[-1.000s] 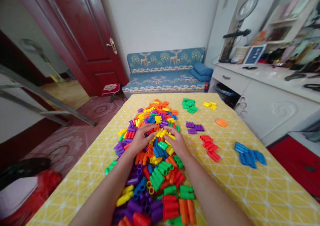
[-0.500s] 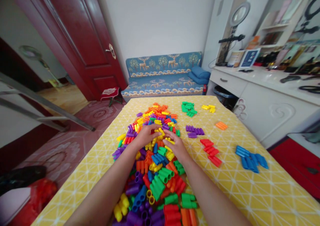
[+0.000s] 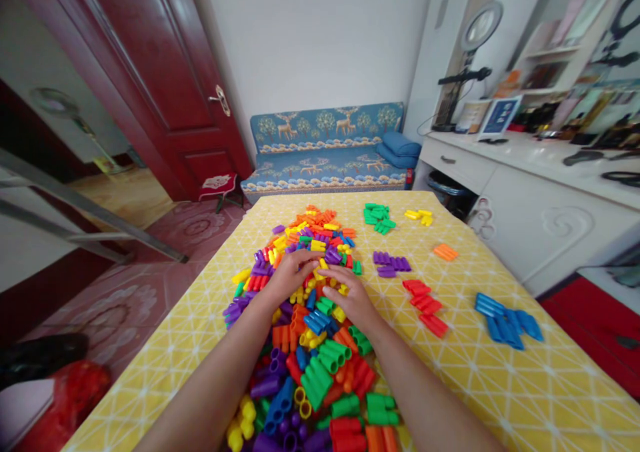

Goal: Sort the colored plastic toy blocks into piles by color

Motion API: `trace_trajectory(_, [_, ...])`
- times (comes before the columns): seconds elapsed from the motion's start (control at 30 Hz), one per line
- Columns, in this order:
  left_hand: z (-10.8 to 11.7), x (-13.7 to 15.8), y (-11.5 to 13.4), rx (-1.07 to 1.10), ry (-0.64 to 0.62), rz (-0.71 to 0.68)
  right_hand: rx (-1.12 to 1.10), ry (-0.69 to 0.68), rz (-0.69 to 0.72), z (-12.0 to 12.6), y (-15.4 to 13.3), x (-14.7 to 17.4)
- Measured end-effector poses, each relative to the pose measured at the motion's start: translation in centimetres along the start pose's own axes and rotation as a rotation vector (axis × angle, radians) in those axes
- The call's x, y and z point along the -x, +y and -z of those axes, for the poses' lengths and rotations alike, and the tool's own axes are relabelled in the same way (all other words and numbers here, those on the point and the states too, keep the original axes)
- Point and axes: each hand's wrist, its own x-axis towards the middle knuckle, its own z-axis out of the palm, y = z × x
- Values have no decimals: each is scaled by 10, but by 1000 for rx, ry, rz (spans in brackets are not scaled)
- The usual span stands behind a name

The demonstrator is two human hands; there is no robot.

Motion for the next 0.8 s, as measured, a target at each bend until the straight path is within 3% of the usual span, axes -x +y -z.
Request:
trace_trajectory(0.13, [1,3,-3,-62,8,-6,130,135,109,-2,-5,6])
trace_trajectory(0.23, [3,6,-8,-95,-55,32,130,294,82,11,-6,1])
trace_trajectory(0.3, [3,7,-10,-114,-105,63,82,406,-12,36,0,-13])
trace_trajectory(0.43, [3,8,-13,-141,-128,93,30,663,-295,110,26,-60])
trace_trajectory(0.5, [2,9,-14,-145,-127,95,32,769,-360,141,40,-77])
trace_trajectory(0.57, [1,9,-16,-144,-126,87,52,809,-374,155,50,-82])
trace_trajectory(0.67, [0,9,-18,-146,-125,72,93,708,-306,140,55,-67])
trace_trajectory(0.8, [-1,10,-18,-167,-126,91,92,416,-197,82,49,-30])
